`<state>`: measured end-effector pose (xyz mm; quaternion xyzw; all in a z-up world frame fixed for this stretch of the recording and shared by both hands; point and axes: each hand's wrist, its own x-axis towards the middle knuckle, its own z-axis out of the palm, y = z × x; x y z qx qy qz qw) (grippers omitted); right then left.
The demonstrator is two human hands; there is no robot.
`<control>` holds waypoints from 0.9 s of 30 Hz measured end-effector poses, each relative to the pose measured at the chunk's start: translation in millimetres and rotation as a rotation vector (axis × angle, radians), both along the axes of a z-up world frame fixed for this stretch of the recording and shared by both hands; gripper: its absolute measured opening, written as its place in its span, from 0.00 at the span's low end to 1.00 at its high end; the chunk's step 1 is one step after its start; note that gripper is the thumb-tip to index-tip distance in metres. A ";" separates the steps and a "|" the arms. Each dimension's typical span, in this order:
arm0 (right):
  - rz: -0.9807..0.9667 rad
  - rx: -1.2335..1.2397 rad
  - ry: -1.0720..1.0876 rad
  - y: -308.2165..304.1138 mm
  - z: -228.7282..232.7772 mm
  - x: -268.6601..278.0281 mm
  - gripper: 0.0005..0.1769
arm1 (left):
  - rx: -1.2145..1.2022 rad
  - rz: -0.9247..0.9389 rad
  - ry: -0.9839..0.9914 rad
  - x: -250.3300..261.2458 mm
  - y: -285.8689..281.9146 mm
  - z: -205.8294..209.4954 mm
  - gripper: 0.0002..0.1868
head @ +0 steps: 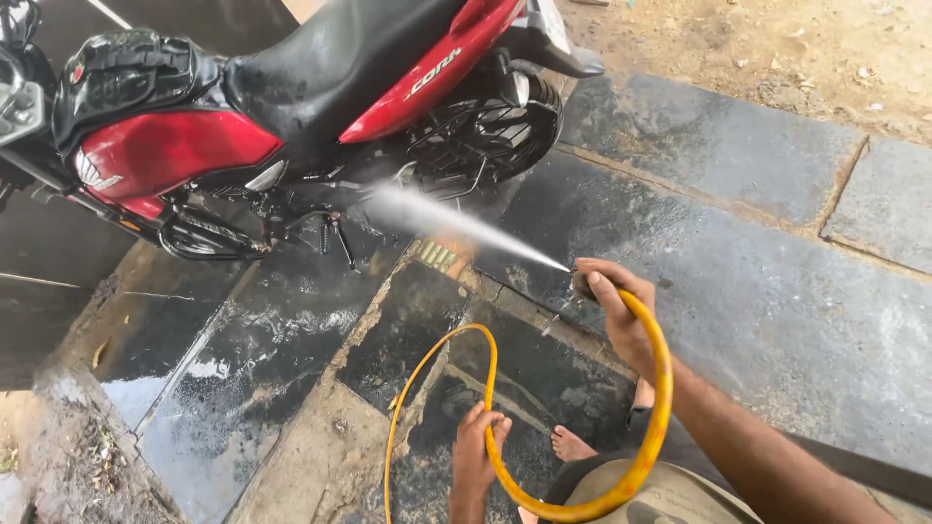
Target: Washing a motorcycle with a high-pressure water hose.
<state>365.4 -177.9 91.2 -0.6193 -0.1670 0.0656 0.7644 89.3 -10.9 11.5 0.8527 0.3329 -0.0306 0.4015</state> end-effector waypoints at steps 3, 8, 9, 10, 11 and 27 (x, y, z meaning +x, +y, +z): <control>0.034 0.056 -0.046 -21.0 7.3 48.7 0.12 | 0.073 0.001 -0.107 28.0 -13.5 -6.9 0.16; 0.024 0.057 -0.308 -74.2 77.0 141.5 0.11 | 0.131 -0.044 -0.225 106.6 -57.7 40.7 0.19; -0.003 0.095 -0.355 -85.4 88.1 160.1 0.11 | 0.169 -0.058 -0.303 122.4 -66.3 43.2 0.19; -0.029 0.132 -0.400 -98.0 99.0 177.1 0.11 | 0.204 -0.072 -0.379 136.1 -76.8 45.8 0.19; -0.027 0.134 -0.401 -112.2 108.0 192.6 0.11 | 0.207 -0.070 -0.381 148.7 -86.6 49.8 0.19; 0.211 -0.279 -0.741 -134.1 305.1 321.3 0.05 | -0.031 -0.465 -0.533 326.5 -206.7 81.0 0.24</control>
